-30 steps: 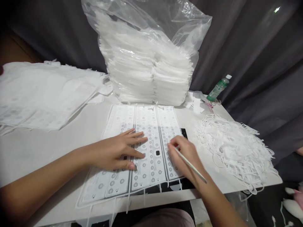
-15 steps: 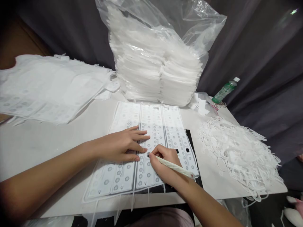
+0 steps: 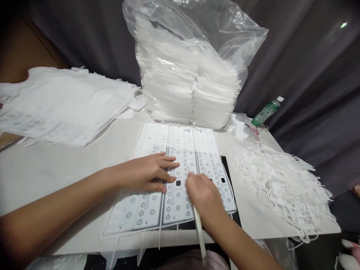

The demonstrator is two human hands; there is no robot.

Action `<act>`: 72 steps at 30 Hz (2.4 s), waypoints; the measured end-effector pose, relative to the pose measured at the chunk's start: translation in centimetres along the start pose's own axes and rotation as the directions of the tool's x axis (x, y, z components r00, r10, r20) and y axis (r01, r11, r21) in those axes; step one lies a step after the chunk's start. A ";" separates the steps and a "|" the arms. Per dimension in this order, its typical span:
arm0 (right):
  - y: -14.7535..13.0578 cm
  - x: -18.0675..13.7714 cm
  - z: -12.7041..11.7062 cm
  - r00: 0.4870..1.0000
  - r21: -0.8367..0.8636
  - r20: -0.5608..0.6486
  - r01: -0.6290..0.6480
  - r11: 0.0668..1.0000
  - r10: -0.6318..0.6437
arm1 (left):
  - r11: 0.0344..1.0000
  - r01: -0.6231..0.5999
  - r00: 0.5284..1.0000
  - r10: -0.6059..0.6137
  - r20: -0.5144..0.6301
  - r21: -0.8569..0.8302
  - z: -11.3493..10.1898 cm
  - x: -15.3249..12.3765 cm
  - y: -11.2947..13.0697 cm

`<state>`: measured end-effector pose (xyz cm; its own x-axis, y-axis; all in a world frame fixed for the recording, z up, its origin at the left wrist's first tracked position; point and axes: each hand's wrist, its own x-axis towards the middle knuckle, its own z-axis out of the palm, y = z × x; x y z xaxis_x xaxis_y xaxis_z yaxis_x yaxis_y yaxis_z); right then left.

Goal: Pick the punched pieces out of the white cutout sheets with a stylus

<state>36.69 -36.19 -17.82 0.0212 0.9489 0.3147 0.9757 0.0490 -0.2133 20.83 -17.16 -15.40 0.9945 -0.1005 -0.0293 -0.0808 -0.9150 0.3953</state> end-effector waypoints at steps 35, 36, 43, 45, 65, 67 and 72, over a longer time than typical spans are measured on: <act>-6.1 2.8 1.8 0.963 0.155 -0.025 0.269 0.951 -0.268 | 0.954 0.299 0.909 -0.280 0.309 -0.017 -1.7 -1.5 -1.1; -6.0 2.6 1.7 0.950 0.087 -0.020 0.312 0.946 -0.311 | 0.952 0.305 0.904 -0.287 0.317 -0.010 -1.7 -1.5 -1.0; -0.5 2.2 -2.3 0.983 -0.120 -0.118 -0.157 0.980 0.143 | 0.947 0.319 0.901 -0.292 0.321 -0.034 -1.7 -1.6 -0.9; -0.4 2.5 -2.7 0.966 0.046 -0.042 -0.255 0.966 0.257 | 0.949 0.314 0.904 -0.288 0.315 -0.031 -1.6 -1.5 -0.8; -4.5 2.4 1.6 0.975 0.588 0.084 -0.217 0.779 0.208 | 0.943 0.331 0.903 -0.328 0.278 0.037 -0.9 -1.0 0.7; -4.6 2.3 1.6 0.996 0.507 0.004 -0.082 0.858 0.092 | 0.942 0.334 0.898 -0.331 0.289 0.038 -0.9 -1.0 0.8; -4.9 1.3 1.8 0.979 0.200 -0.078 0.202 0.959 -0.190 | 0.940 0.340 0.895 -0.336 0.294 0.040 -0.9 -0.9 0.8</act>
<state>31.57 -34.61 -18.02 -0.1475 0.8950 0.4209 0.8963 0.3009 -0.3259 19.89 -17.46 -14.22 0.8977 0.1026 -0.4285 0.2591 -0.9096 0.3249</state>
